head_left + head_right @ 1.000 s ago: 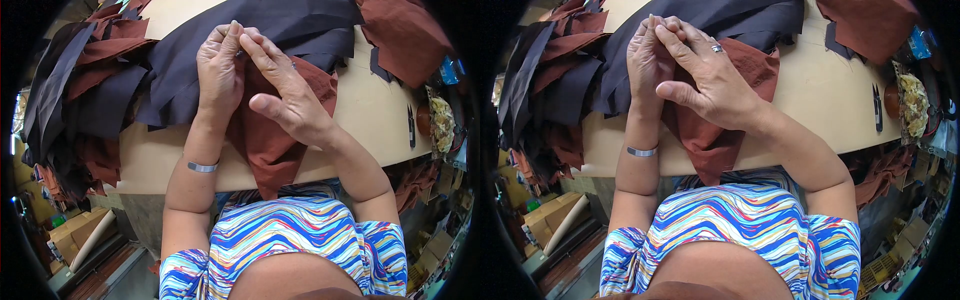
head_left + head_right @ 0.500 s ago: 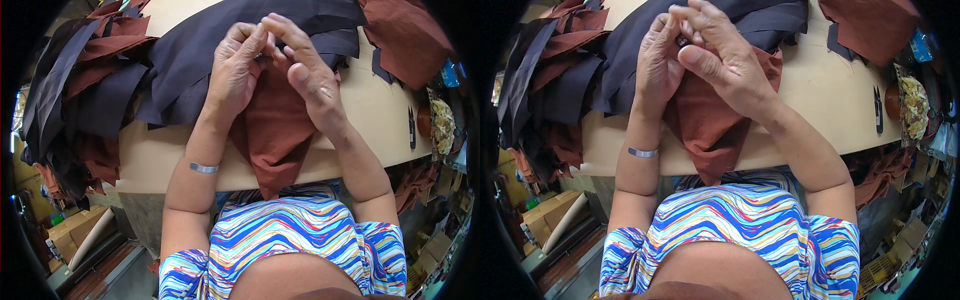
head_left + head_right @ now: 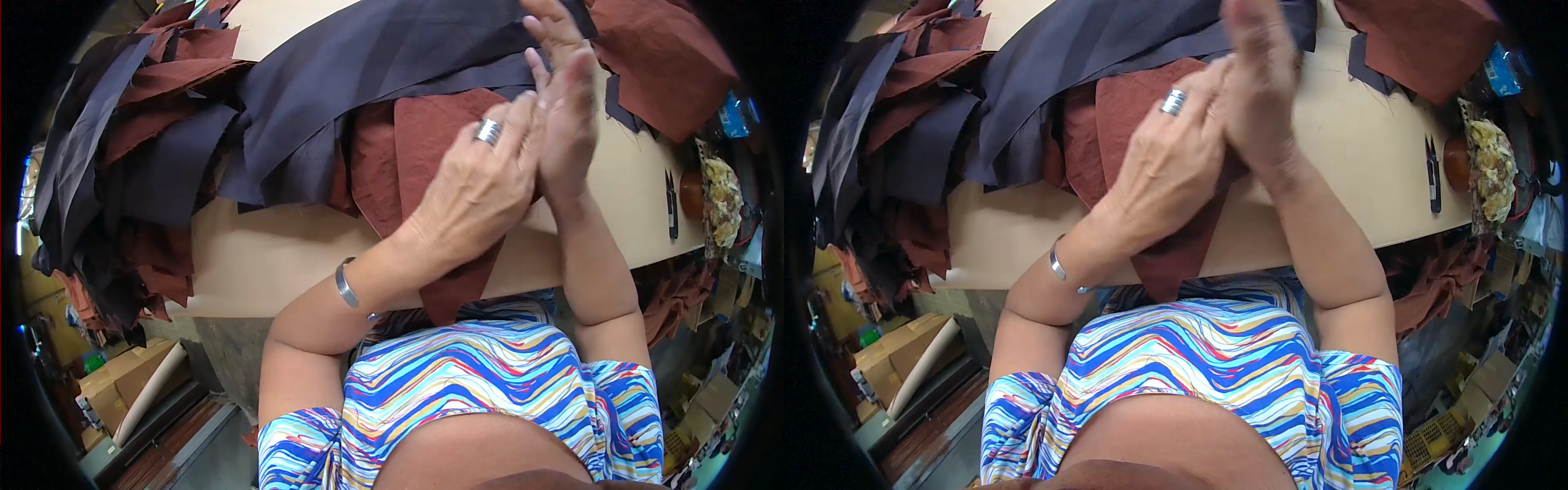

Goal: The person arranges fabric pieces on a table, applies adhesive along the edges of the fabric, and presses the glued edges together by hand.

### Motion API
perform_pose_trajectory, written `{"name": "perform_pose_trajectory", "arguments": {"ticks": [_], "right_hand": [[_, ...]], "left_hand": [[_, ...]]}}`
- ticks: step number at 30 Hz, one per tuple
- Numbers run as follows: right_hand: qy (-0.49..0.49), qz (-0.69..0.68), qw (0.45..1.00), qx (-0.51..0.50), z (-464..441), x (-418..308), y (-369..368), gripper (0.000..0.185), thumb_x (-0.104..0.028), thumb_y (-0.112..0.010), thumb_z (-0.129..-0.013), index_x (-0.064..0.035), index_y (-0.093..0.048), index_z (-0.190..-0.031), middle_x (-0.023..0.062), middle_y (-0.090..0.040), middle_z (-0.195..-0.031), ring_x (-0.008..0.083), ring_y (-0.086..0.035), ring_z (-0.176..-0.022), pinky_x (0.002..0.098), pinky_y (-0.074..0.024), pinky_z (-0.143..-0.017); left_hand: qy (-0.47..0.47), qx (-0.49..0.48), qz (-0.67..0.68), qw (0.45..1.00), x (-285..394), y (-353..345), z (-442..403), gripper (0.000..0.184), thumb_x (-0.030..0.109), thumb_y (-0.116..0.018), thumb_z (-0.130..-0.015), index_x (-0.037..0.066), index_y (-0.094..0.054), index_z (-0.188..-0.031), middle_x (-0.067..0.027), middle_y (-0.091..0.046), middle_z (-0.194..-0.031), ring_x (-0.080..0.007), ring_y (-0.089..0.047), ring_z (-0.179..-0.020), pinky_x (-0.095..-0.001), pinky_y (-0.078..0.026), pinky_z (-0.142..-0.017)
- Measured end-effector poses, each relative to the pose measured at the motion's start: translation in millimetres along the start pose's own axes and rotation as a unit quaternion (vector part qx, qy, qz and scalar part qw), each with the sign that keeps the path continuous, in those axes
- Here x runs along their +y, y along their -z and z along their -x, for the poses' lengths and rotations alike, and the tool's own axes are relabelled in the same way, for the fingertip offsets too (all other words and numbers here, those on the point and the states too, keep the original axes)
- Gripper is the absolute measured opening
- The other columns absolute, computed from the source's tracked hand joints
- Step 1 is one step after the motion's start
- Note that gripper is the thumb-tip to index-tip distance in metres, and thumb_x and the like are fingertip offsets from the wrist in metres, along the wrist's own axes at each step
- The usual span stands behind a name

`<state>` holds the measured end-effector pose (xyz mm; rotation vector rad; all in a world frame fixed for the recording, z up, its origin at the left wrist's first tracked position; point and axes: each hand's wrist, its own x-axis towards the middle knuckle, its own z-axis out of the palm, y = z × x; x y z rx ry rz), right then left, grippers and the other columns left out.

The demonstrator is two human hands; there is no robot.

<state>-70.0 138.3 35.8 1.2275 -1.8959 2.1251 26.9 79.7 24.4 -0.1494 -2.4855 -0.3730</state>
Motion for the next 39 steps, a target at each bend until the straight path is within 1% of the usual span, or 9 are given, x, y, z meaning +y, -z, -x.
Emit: {"name": "perform_pose_trajectory", "arguments": {"ticks": [8,9,15,18,21,24,33,36,39], "right_hand": [[0.066,0.024,0.995,-0.067,13.3,1.0,-13.7,0.068,-0.056,-0.029,-0.091,-0.0028,-0.035,-0.134,0.0101,-0.036,-0.138,0.0222,-0.032,-0.128,0.0390,-0.0193,-0.107],[0.074,0.031,0.993,-0.083,13.7,4.2,-12.9,0.069,-0.055,-0.035,-0.090,-0.0032,-0.034,-0.135,0.0120,-0.036,-0.138,0.0242,-0.033,-0.127,0.0392,-0.0214,-0.105],[-0.028,-0.109,0.993,0.019,3.4,3.7,-8.9,0.066,-0.053,-0.023,-0.094,-0.0015,-0.034,-0.133,0.0097,-0.034,-0.139,0.0207,-0.027,-0.131,0.0432,-0.0121,-0.109],[-0.097,-0.187,0.978,0.015,3.5,-3.1,-13.5,0.065,-0.053,-0.021,-0.095,-0.0013,-0.037,-0.132,0.0105,-0.038,-0.136,0.0193,-0.033,-0.127,0.0401,-0.0161,-0.108],[-0.173,-0.199,0.964,0.019,0.3,-21.8,-19.2,0.072,-0.061,-0.022,-0.090,-0.0047,-0.035,-0.134,0.0092,-0.035,-0.139,0.0206,-0.029,-0.128,0.0407,-0.0148,-0.107],[-0.191,-0.193,0.962,0.013,0.1,-24.3,-18.1,0.074,-0.064,-0.022,-0.089,-0.0069,-0.034,-0.135,0.0076,-0.033,-0.140,0.0207,-0.026,-0.130,0.0400,-0.0135,-0.106],[-0.134,-0.183,0.971,-0.077,5.7,-19.5,-10.0,0.070,-0.060,-0.023,-0.091,-0.0068,-0.035,-0.135,0.0075,-0.032,-0.141,0.0188,-0.029,-0.128,0.0371,-0.0154,-0.106],[-0.157,-0.162,0.972,-0.067,6.1,-20.6,-15.1,0.071,-0.060,-0.024,-0.091,-0.0061,-0.035,-0.135,0.0078,-0.032,-0.141,0.0183,-0.029,-0.129,0.0355,-0.0160,-0.105],[-0.127,-0.126,0.978,-0.104,5.7,-12.4,-9.0,0.072,-0.061,-0.024,-0.091,-0.0048,-0.036,-0.135,0.0083,-0.033,-0.141,0.0184,-0.028,-0.129,0.0346,-0.0169,-0.105]], "left_hand": [[0.112,-0.105,0.202,0.967,-19.5,8.1,-0.5,0.062,0.007,-0.049,-0.080,-0.006,-0.025,-0.135,-0.0277,-0.036,-0.129,-0.0409,-0.040,-0.117,-0.0401,-0.043,-0.089],[0.111,-0.048,0.226,0.967,-22.4,3.6,-0.8,0.054,0.006,-0.051,-0.080,-0.003,-0.032,-0.130,-0.0251,-0.040,-0.125,-0.0390,-0.045,-0.112,-0.0416,-0.046,-0.083],[0.167,0.087,0.260,0.947,-19.7,18.8,-10.9,0.015,0.013,-0.059,-0.082,0.001,-0.052,-0.087,-0.0150,-0.056,-0.080,-0.0303,-0.058,-0.065,-0.0376,-0.046,-0.058],[0.167,0.021,0.192,0.967,-23.1,23.4,-8.0,0.015,0.013,-0.060,-0.086,0.001,-0.052,-0.083,-0.0064,-0.051,-0.064,-0.0196,-0.048,-0.052,-0.0236,-0.043,-0.054],[0.139,0.005,0.177,0.974,-28.5,21.6,-4.4,0.015,0.011,-0.061,-0.086,0.002,-0.052,-0.079,-0.0047,-0.050,-0.061,-0.0148,-0.042,-0.051,-0.0237,-0.040,-0.052],[0.174,0.144,0.291,0.930,-23.3,9.2,-11.8,0.023,0.018,-0.058,-0.089,0.003,-0.050,-0.073,0.0000,-0.045,-0.056,-0.0089,-0.040,-0.052,-0.0246,-0.036,-0.049],[0.315,-0.035,0.449,0.835,-30.0,24.4,-7.5,0.017,0.014,-0.054,-0.091,0.003,-0.050,-0.079,0.0038,-0.048,-0.067,-0.0051,-0.041,-0.058,-0.0185,-0.040,-0.056],[0.236,0.110,0.408,0.875,-27.7,3.5,-9.2,0.020,0.014,-0.056,-0.089,-0.001,-0.050,-0.077,-0.0086,-0.055,-0.063,-0.0132,-0.050,-0.053,-0.0271,-0.042,-0.054],[0.236,0.127,0.388,0.882,-26.5,4.1,-9.8,0.021,0.013,-0.056,-0.088,-0.001,-0.050,-0.075,-0.0076,-0.057,-0.065,-0.0091,-0.049,-0.055,-0.0248,-0.041,-0.053]]}}
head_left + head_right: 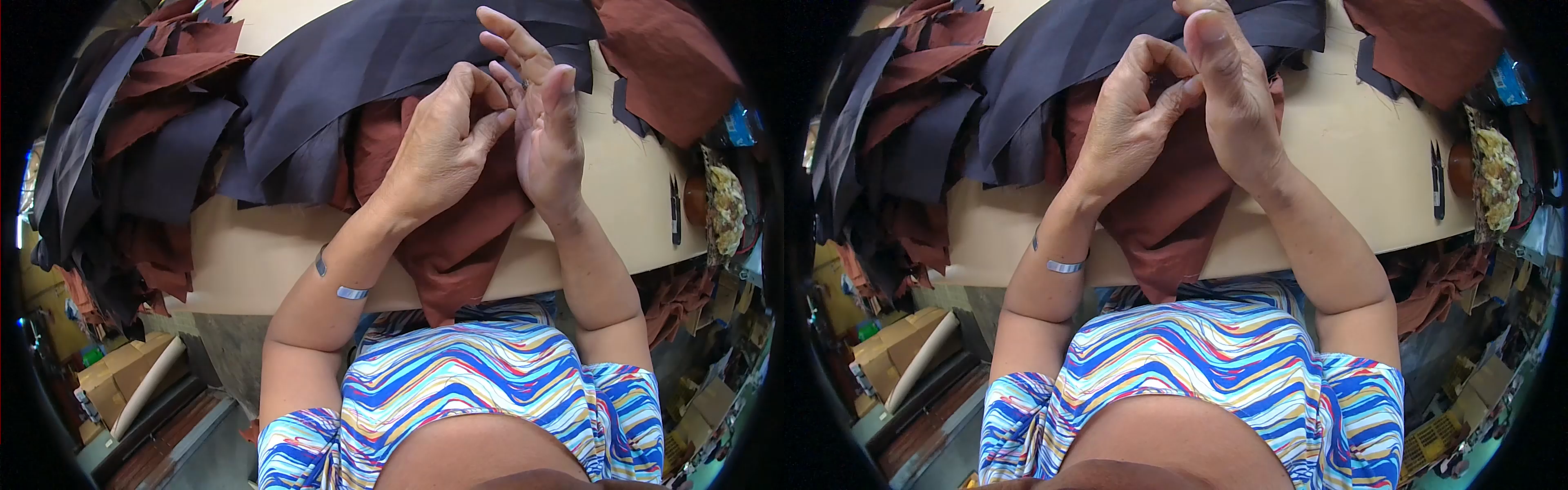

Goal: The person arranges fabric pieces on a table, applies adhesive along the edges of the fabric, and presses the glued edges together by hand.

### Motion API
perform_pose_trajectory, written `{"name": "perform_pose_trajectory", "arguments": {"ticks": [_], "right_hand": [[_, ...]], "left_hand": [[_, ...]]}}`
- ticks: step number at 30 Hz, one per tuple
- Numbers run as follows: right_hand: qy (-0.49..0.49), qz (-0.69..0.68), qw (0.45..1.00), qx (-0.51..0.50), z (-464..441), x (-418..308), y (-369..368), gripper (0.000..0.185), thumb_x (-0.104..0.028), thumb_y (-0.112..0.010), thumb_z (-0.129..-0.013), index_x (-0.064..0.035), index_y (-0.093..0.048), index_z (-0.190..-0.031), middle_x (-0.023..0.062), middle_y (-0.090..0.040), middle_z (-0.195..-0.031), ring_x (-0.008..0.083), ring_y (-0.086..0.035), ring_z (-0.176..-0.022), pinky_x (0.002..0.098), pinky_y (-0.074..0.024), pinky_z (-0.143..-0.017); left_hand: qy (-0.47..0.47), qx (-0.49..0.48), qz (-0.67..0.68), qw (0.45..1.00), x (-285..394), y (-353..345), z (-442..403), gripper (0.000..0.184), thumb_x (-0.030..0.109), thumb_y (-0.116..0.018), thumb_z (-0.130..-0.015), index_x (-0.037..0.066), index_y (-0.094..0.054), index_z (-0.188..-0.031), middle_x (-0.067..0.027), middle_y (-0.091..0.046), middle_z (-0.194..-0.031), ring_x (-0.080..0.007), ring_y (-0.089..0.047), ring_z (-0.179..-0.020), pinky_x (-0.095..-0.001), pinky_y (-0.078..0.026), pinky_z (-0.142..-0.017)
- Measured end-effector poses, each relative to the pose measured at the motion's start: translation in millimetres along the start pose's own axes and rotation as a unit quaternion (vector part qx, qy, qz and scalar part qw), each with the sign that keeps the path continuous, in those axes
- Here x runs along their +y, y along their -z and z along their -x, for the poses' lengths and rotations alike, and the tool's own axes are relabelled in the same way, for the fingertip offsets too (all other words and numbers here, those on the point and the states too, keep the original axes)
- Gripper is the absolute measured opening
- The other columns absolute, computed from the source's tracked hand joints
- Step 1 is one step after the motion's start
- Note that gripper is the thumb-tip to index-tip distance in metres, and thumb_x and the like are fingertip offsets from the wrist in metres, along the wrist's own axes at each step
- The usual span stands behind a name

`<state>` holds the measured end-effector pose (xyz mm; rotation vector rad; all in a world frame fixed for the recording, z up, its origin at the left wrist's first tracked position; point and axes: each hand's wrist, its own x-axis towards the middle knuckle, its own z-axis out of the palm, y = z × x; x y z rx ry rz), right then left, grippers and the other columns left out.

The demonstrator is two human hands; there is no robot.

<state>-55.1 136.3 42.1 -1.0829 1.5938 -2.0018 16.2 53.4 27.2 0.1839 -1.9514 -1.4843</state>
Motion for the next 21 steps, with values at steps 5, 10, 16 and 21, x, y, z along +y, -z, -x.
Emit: {"name": "perform_pose_trajectory", "arguments": {"ticks": [5,10,16,21], "right_hand": [[0.043,0.028,0.998,-0.037,0.3,-1.3,1.4,0.073,-0.061,-0.024,-0.091,-0.0032,-0.040,-0.132,0.0095,-0.032,-0.141,0.0199,-0.029,-0.129,0.0346,-0.0188,-0.104],[0.019,0.019,0.999,-0.026,0.2,-3.7,-0.6,0.074,-0.062,-0.023,-0.090,-0.0028,-0.040,-0.132,0.0096,-0.033,-0.140,0.0201,-0.031,-0.128,0.0347,-0.0196,-0.104],[-0.041,-0.080,0.995,0.049,-0.6,-9.9,-12.5,0.075,-0.062,-0.023,-0.090,-0.0019,-0.037,-0.133,0.0087,-0.037,-0.137,0.0181,-0.035,-0.122,0.0331,-0.0227,-0.102],[-0.007,-0.093,0.995,0.046,-0.6,-2.3,-12.5,0.075,-0.061,-0.022,-0.091,0.0000,-0.036,-0.133,0.0091,-0.040,-0.133,0.0167,-0.038,-0.115,0.0305,-0.0261,-0.099]], "left_hand": [[0.127,-0.091,0.056,0.986,11.6,13.0,-1.3,0.020,0.014,-0.055,-0.091,0.000,-0.050,-0.077,-0.0007,-0.054,-0.067,-0.0042,-0.047,-0.058,-0.0199,-0.040,-0.052],[0.161,-0.091,0.149,0.971,4.9,15.6,-0.4,0.020,0.015,-0.054,-0.091,-0.001,-0.052,-0.079,0.0002,-0.054,-0.065,-0.0033,-0.048,-0.060,-0.0194,-0.039,-0.053],[0.092,-0.084,0.029,0.992,6.1,8.1,0.1,0.018,0.001,-0.068,-0.078,0.003,-0.055,-0.090,0.0005,-0.056,-0.082,-0.0057,-0.053,-0.076,-0.0196,-0.046,-0.070],[0.066,-0.077,0.028,0.994,7.3,11.6,-1.2,0.012,0.003,-0.066,-0.080,0.001,-0.058,-0.088,-0.0012,-0.060,-0.082,-0.0058,-0.056,-0.074,-0.0193,-0.048,-0.066]]}}
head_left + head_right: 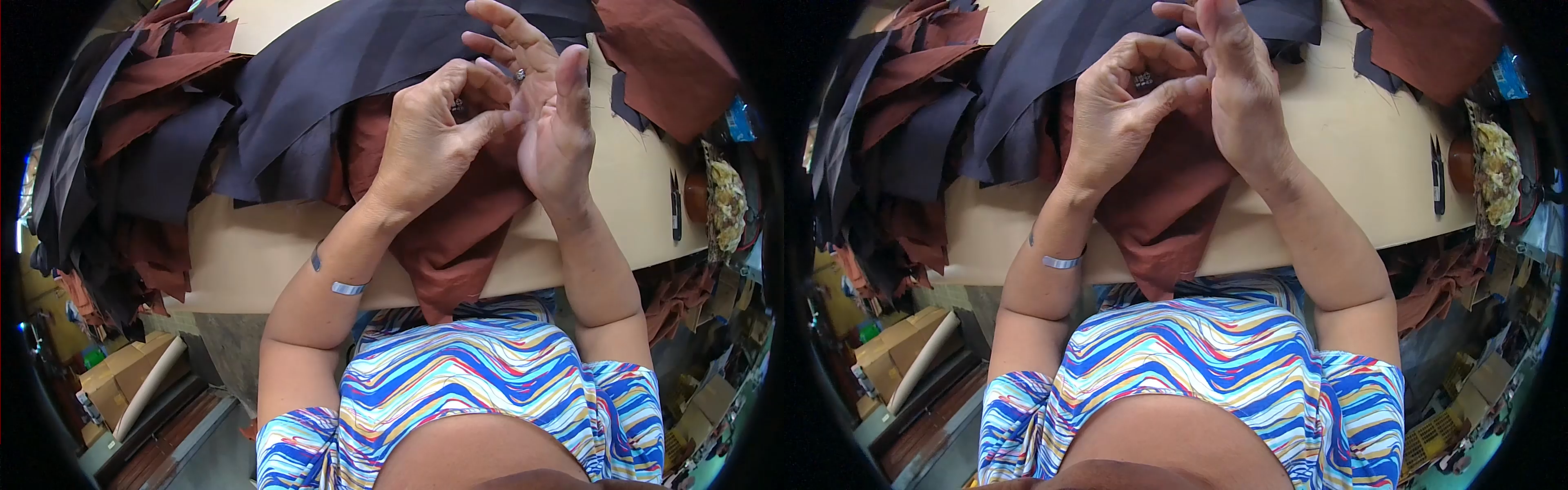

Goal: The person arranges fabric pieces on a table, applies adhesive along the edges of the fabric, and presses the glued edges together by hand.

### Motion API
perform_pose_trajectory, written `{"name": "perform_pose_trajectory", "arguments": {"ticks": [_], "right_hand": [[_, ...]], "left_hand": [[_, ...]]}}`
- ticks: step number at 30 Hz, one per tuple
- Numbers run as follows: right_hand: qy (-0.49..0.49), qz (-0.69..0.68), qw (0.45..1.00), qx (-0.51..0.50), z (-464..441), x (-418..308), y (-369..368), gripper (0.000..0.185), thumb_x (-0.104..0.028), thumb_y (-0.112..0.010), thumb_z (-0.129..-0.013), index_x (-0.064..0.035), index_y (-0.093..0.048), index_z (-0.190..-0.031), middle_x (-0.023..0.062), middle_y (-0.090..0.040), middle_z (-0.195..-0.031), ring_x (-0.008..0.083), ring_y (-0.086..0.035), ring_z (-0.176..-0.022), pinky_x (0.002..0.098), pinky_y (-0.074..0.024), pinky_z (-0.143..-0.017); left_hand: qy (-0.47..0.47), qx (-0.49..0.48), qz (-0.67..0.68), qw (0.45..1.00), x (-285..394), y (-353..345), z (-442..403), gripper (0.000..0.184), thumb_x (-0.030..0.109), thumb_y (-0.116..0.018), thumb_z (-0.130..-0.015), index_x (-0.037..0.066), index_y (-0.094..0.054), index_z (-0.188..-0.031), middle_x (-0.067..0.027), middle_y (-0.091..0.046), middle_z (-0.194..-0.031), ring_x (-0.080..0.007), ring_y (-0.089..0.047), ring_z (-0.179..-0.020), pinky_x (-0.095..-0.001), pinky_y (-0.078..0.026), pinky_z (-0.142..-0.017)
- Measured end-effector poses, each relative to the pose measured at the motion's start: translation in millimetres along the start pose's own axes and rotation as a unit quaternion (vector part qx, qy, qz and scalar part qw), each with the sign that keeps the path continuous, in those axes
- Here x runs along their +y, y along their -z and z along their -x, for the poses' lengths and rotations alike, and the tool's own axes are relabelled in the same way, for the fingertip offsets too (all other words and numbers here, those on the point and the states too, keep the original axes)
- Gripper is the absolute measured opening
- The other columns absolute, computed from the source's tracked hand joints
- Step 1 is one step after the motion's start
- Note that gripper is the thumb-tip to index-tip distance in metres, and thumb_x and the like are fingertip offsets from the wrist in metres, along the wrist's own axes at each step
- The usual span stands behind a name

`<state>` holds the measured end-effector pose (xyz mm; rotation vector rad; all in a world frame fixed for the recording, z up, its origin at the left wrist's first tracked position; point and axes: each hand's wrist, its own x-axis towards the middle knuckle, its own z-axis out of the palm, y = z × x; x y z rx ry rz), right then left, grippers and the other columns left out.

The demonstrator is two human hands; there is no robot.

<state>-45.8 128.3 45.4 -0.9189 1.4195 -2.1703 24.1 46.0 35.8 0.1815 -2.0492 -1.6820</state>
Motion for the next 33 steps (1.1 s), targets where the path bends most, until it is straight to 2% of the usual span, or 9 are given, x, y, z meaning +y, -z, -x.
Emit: {"name": "perform_pose_trajectory", "arguments": {"ticks": [7,10,16,18,20,24,26,28,33], "right_hand": [[-0.070,-0.069,0.995,-0.024,-3.2,-19.6,3.9,0.075,-0.060,-0.020,-0.092,0.0001,-0.038,-0.131,0.0082,-0.044,-0.129,0.0161,-0.041,-0.111,0.0291,-0.0291,-0.096],[-0.076,-0.090,0.993,-0.029,-5.1,-18.4,6.8,0.075,-0.060,-0.019,-0.092,-0.0002,-0.038,-0.132,0.0085,-0.045,-0.128,0.0161,-0.042,-0.111,0.0292,-0.0293,-0.096],[0.005,-0.058,0.997,-0.040,-4.3,0.4,12.6,0.059,-0.048,-0.031,-0.095,-0.0008,-0.040,-0.129,0.0106,-0.048,-0.125,0.0165,-0.044,-0.111,0.0312,-0.0304,-0.097],[0.045,-0.004,0.996,-0.074,-4.8,3.6,22.7,0.052,-0.041,-0.037,-0.095,-0.0010,-0.044,-0.127,0.0119,-0.047,-0.127,0.0182,-0.043,-0.117,0.0335,-0.0298,-0.102],[0.054,0.085,0.994,-0.050,-6.6,-2.1,26.1,0.045,-0.034,-0.046,-0.094,-0.0008,-0.047,-0.124,0.0121,-0.050,-0.124,0.0185,-0.045,-0.115,0.0324,-0.0346,-0.098],[0.245,0.305,0.915,-0.098,16.9,-8.0,-5.4,0.043,-0.026,-0.056,-0.087,0.0000,-0.051,-0.121,0.0164,-0.047,-0.128,0.0267,-0.041,-0.122,0.0367,-0.0303,-0.102],[0.276,0.330,0.898,-0.089,48.0,-0.8,-49.9,0.049,-0.029,-0.060,-0.079,-0.0019,-0.051,-0.119,0.0200,-0.051,-0.120,0.0367,-0.037,-0.122,0.0509,-0.0208,-0.104],[0.290,0.283,0.914,0.000,39.3,16.9,-70.9,0.050,-0.026,-0.062,-0.074,-0.0007,-0.052,-0.116,0.0226,-0.050,-0.118,0.0402,-0.038,-0.118,0.0538,-0.0229,-0.100],[0.280,0.233,0.926,-0.101,24.4,-19.0,-58.3,0.056,-0.034,-0.058,-0.077,0.0002,-0.048,-0.120,0.0267,-0.045,-0.122,0.0412,-0.037,-0.119,0.0524,-0.0206,-0.101]], "left_hand": [[0.072,-0.008,0.067,0.995,3.0,0.6,0.5,0.011,0.011,-0.061,-0.086,0.000,-0.061,-0.083,-0.0022,-0.062,-0.073,-0.0048,-0.056,-0.064,-0.0195,-0.047,-0.057],[0.046,-0.062,-0.083,0.994,4.0,7.3,2.0,0.013,0.012,-0.060,-0.087,0.001,-0.059,-0.080,-0.0051,-0.061,-0.069,-0.0088,-0.057,-0.060,-0.0221,-0.046,-0.056],[-0.203,0.093,-0.263,0.939,3.1,2.2,-5.6,0.006,0.005,-0.062,-0.082,0.002,-0.057,-0.081,-0.0104,-0.057,-0.070,-0.0202,-0.057,-0.059,-0.0270,-0.046,-0.058],[-0.192,0.087,-0.295,0.932,22.0,20.0,-2.8,0.007,0.004,-0.063,-0.081,0.001,-0.057,-0.085,-0.0064,-0.060,-0.074,-0.0147,-0.056,-0.064,-0.0266,-0.046,-0.058],[0.016,0.132,-0.194,0.972,51.8,30.0,13.7,0.012,0.011,-0.058,-0.087,0.000,-0.058,-0.081,-0.0065,-0.059,-0.072,-0.0140,-0.055,-0.065,-0.0281,-0.047,-0.063],[-0.085,0.022,0.318,0.944,8.8,51.6,30.0,0.018,0.018,-0.047,-0.093,0.001,-0.053,-0.097,-0.0116,-0.057,-0.105,-0.0165,-0.058,-0.090,-0.0288,-0.045,-0.075],[-0.023,0.118,0.416,0.901,22.5,11.6,37.9,0.033,0.024,-0.042,-0.096,-0.001,-0.047,-0.117,-0.0154,-0.049,-0.126,-0.0198,-0.052,-0.108,-0.0278,-0.041,-0.088],[0.023,0.130,0.403,0.906,18.8,6.8,64.6,0.044,0.033,-0.036,-0.096,0.002,-0.035,-0.128,-0.0144,-0.036,-0.135,-0.0227,-0.043,-0.119,-0.0338,-0.037,-0.096],[0.113,0.145,0.406,0.895,30.8,7.0,105.4,0.064,0.048,-0.027,-0.096,0.004,-0.015,-0.142,-0.0125,-0.023,-0.144,-0.0237,-0.024,-0.133,-0.0378,-0.021,-0.108]]}}
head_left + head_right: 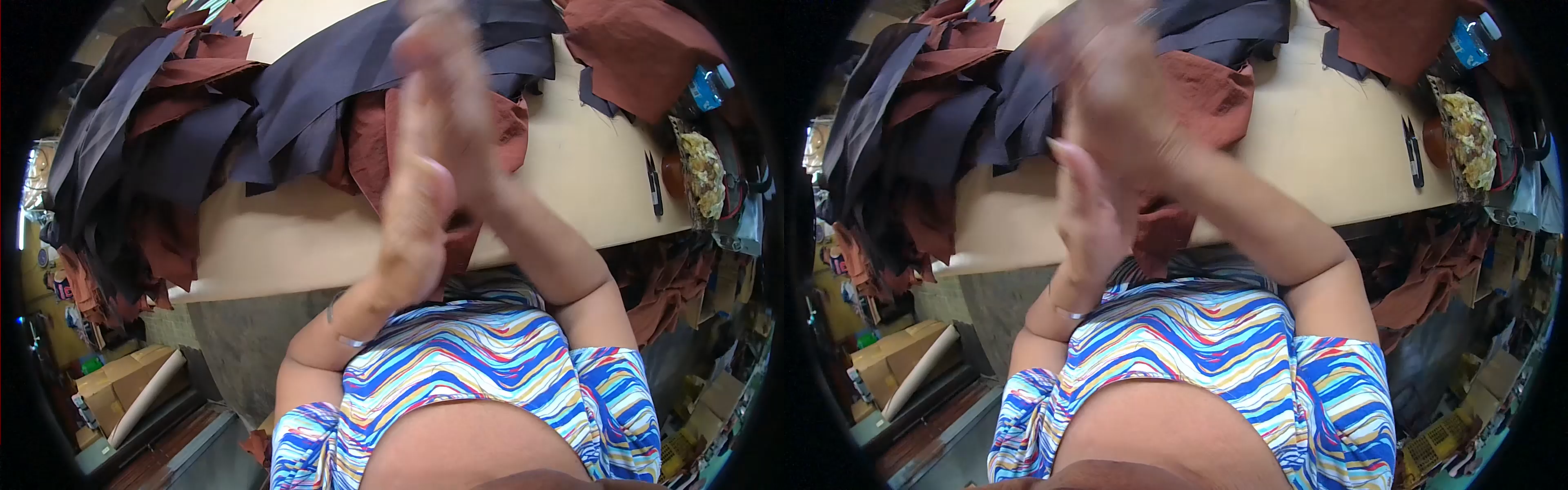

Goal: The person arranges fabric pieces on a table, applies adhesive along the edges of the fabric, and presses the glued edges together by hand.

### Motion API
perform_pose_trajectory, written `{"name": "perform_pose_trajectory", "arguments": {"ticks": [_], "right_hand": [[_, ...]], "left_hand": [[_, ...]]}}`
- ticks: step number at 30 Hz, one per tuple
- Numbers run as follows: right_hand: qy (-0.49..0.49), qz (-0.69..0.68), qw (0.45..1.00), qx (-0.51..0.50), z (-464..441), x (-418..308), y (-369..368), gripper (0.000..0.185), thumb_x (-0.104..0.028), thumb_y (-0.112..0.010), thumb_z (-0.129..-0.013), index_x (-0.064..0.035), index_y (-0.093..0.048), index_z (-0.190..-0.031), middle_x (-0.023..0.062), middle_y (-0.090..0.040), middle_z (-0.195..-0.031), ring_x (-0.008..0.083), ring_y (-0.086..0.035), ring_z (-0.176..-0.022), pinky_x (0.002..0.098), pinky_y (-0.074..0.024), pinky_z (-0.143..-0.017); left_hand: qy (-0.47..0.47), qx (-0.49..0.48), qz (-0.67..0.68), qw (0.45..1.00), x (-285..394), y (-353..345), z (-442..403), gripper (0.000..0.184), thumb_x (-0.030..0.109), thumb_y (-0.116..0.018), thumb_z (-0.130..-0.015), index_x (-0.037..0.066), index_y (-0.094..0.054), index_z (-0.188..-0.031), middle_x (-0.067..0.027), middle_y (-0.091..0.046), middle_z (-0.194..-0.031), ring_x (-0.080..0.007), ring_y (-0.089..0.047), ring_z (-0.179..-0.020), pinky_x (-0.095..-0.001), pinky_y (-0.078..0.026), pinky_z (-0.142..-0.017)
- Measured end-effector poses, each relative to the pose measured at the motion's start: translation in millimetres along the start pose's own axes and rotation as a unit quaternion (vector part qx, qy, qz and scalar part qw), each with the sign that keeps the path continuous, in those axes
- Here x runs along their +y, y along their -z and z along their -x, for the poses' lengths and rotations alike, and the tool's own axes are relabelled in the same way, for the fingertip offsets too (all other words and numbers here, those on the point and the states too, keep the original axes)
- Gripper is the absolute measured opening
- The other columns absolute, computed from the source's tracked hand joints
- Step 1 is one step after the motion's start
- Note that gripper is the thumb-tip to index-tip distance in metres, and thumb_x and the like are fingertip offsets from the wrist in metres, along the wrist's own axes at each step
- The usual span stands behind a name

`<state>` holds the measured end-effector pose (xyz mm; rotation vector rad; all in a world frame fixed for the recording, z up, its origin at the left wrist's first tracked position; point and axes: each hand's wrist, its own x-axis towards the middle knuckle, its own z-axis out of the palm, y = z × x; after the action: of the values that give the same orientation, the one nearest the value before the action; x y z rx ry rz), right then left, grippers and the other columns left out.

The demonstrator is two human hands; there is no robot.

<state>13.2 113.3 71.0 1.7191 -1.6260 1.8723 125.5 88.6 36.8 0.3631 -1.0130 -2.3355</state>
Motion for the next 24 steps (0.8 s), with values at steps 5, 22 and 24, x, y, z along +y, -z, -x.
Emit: {"name": "perform_pose_trajectory", "arguments": {"ticks": [5,22,24], "right_hand": [[0.006,-0.169,0.985,-0.034,10.5,-51.7,-52.9,0.059,-0.041,-0.039,-0.090,-0.0059,-0.030,-0.137,0.0264,-0.020,-0.143,0.0466,-0.019,-0.131,0.0526,-0.0144,-0.106],[-0.199,-0.381,0.899,-0.081,-3.8,-22.8,-70.9,0.066,-0.039,-0.042,-0.093,0.0033,-0.021,-0.139,0.0229,-0.016,-0.146,0.0350,-0.012,-0.137,0.0387,-0.0098,-0.110],[-0.124,-0.251,0.955,-0.094,2.9,-15.0,-68.6,0.065,-0.039,-0.041,-0.094,0.0032,-0.021,-0.139,0.0226,-0.016,-0.146,0.0356,-0.012,-0.137,0.0394,-0.0105,-0.110]], "left_hand": [[-0.135,0.102,-0.086,0.982,17.9,-23.9,4.5,0.067,0.050,-0.025,-0.095,0.004,-0.015,-0.142,-0.0131,-0.028,-0.141,-0.0240,-0.027,-0.131,-0.0392,-0.019,-0.109],[-0.233,0.130,-0.159,0.950,30.1,-18.0,5.9,0.065,0.052,-0.025,-0.095,0.008,-0.018,-0.142,-0.0105,-0.026,-0.144,-0.0256,-0.028,-0.131,-0.0390,-0.019,-0.109],[-0.240,0.104,-0.167,0.950,25.3,-11.4,1.4,0.067,0.053,-0.024,-0.094,0.008,-0.018,-0.143,-0.0100,-0.026,-0.145,-0.0252,-0.029,-0.131,-0.0403,-0.020,-0.108]]}}
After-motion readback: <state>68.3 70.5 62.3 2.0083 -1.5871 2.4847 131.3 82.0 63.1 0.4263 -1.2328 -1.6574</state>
